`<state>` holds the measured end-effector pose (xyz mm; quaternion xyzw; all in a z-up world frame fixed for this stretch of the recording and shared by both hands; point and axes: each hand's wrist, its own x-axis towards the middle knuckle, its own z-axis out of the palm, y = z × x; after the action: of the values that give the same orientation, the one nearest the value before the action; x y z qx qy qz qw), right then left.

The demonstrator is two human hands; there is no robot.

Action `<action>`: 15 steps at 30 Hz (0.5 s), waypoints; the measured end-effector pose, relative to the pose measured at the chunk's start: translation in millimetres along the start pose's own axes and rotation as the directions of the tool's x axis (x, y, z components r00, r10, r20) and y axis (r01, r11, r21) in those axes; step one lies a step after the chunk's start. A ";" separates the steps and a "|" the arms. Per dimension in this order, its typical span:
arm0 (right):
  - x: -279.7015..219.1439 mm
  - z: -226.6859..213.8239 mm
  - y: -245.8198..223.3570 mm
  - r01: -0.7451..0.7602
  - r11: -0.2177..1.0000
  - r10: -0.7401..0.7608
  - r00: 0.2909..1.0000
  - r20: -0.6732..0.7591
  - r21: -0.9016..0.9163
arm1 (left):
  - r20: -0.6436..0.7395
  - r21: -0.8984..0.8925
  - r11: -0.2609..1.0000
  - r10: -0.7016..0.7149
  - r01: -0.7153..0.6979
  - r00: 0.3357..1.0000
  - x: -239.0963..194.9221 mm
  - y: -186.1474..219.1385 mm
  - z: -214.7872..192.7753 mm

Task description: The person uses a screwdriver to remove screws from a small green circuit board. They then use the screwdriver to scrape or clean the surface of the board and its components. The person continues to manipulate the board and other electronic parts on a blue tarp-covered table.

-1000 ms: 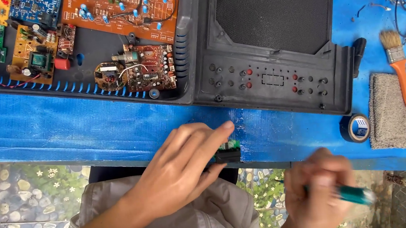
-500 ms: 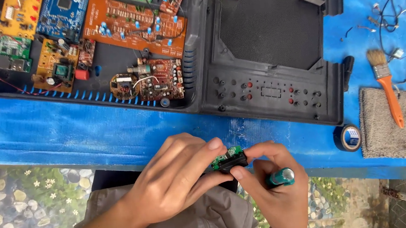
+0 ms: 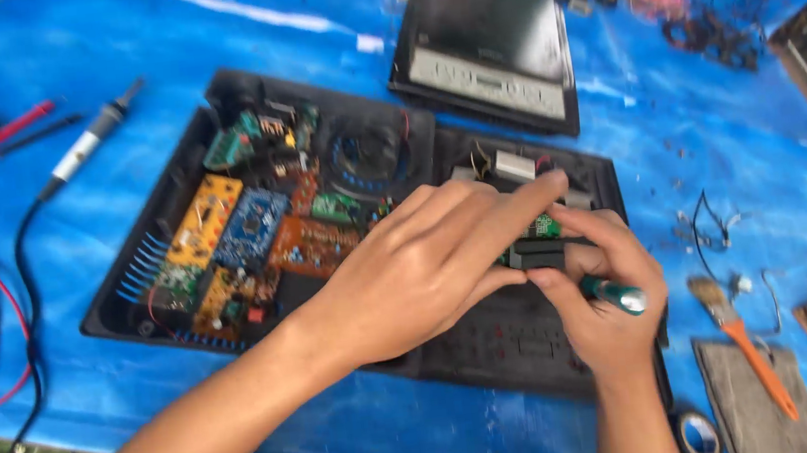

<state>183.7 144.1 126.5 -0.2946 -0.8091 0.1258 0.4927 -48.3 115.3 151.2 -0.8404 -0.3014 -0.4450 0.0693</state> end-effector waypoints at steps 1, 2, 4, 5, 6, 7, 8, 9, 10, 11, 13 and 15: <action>-0.8 7.4 11.0 0.027 1.000 -0.027 1.000 -0.008 0.005 | -0.010 0.024 1.000 0.013 -0.012 1.000 3.6 -3.5 -3.3; -3.2 14.4 21.9 -0.031 0.999 0.032 0.997 -0.074 0.021 | 0.006 0.038 0.999 0.037 -0.037 0.999 6.4 -6.5 -5.3; -6.4 26.4 30.8 -0.077 0.996 0.082 0.986 -0.144 0.041 | 0.018 0.060 0.996 0.068 -0.069 0.998 1.6 -14.9 0.6; -7.8 31.3 28.0 -0.015 0.999 0.010 0.991 -0.135 -0.041 | 0.006 0.052 0.994 0.094 -0.094 0.996 -6.1 -20.2 8.0; -10.0 36.1 24.6 0.044 0.992 -0.058 0.992 -0.116 -0.120 | -0.006 0.043 0.992 0.115 -0.115 0.993 -14.6 -24.7 15.3; -14.6 39.6 31.7 0.051 0.991 -0.065 0.991 -0.117 -0.120 | -0.009 0.049 0.992 0.118 -0.117 0.993 -18.1 -25.9 19.5; -22.7 42.0 36.4 0.083 0.981 -0.100 0.991 -0.087 -0.174 | -0.032 0.043 0.997 0.070 -0.069 0.997 -23.1 -24.3 24.0; -31.0 44.3 40.8 0.117 0.967 -0.132 0.990 -0.055 -0.227 | -0.055 0.036 0.999 0.022 -0.020 0.998 -28.1 -22.5 28.5; -36.5 45.8 44.3 0.118 0.966 -0.134 0.990 -0.054 -0.228 | -0.057 0.036 0.999 0.022 -0.020 0.998 -29.7 -21.5 29.8; -42.1 47.4 47.6 0.077 0.974 -0.091 0.994 -0.057 -0.213 | -0.052 -0.004 1.000 -0.003 0.003 0.999 -31.6 -20.5 31.1; -45.9 50.8 49.6 0.031 0.980 -0.044 0.997 -0.057 -0.199 | -0.045 -0.048 0.998 -0.031 0.029 0.999 -32.5 -19.3 32.1; -44.4 52.6 46.4 0.064 0.977 -0.077 0.995 -0.058 -0.202 | -0.048 -0.047 0.997 -0.068 0.066 0.997 -31.0 -17.5 33.0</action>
<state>169.3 158.9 46.0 -0.3180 -0.8109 0.0164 0.4911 -48.0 128.5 104.5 -0.8199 -0.3174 -0.4746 0.0426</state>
